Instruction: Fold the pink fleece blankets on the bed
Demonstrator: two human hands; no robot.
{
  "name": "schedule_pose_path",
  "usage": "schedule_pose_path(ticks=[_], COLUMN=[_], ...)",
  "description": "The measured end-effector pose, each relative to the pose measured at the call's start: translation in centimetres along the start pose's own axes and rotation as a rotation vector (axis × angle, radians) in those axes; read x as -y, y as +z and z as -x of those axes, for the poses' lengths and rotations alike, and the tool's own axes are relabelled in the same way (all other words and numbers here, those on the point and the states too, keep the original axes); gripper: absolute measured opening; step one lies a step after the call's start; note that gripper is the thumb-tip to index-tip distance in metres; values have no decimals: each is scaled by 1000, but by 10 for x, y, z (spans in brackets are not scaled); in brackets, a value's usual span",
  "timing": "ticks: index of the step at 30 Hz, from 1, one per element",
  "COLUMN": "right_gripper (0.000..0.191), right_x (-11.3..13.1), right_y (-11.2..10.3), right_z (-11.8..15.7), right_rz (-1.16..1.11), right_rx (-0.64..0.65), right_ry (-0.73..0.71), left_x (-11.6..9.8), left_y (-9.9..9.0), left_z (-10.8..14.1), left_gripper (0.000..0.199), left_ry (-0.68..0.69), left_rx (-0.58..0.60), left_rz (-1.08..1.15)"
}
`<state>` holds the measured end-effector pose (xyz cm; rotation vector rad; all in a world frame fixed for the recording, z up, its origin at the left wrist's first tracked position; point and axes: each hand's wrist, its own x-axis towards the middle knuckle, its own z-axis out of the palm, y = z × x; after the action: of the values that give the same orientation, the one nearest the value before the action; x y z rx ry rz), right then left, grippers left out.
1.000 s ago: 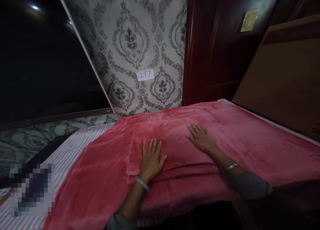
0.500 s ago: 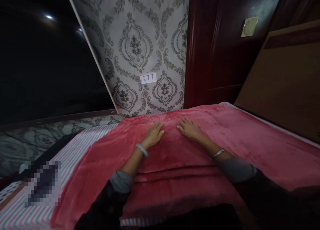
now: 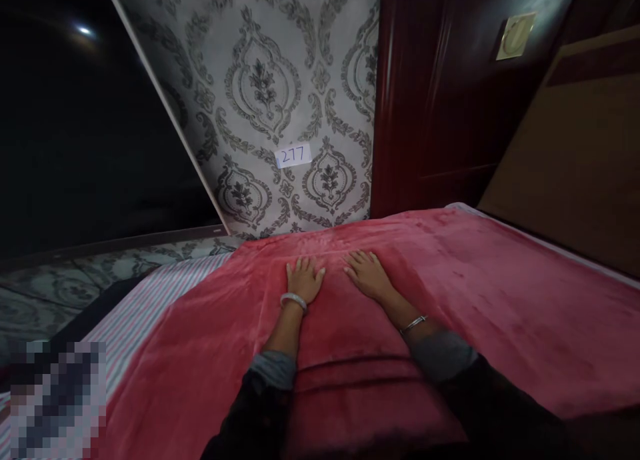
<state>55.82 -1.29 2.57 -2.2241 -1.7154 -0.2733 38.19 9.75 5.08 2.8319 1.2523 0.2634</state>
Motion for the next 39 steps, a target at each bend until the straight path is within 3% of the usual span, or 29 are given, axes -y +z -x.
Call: schedule_pose_path(ticks=[4,9,14,18,21,24,27,30,34,39], right_gripper=[51,56,59,56,58,59,55,53,53,55], right_x=[-15,-37,-59,-68,-45,10,68,98,87,26], right_y=[-6,-12,-24,-47,-64,-65,-49,-27,-8,-11], right_z=[2,14,36,41,25,3,-8,-5,3,9], right_rz=[75,84,28,45,50,11,-31,-52,-62,85], right_rx=[-9,62,149,170,142,130,162,190,148,126], right_ry=[169,343,405,378,276,67,-123,-199,-186,17], left_x=[14,38,60,71,63,44,28,27,36,43], left_y=[-4,-13,-22,-39,-50,-48,-33,-18,-9,-6], left_z=[-4,-2,13,23,23,25,34,45,46,41], left_gripper=[64,62,60,57,57,60,60,58,58,59], left_ry=[-171,-250,-299,-357,-357,-282,-221,-208,-202,-189], left_rx=[36,100,131,106,44,2,10,11,21,10], left_rz=[-1,2,4,-19,-40,-41,-43,-54,-39,6])
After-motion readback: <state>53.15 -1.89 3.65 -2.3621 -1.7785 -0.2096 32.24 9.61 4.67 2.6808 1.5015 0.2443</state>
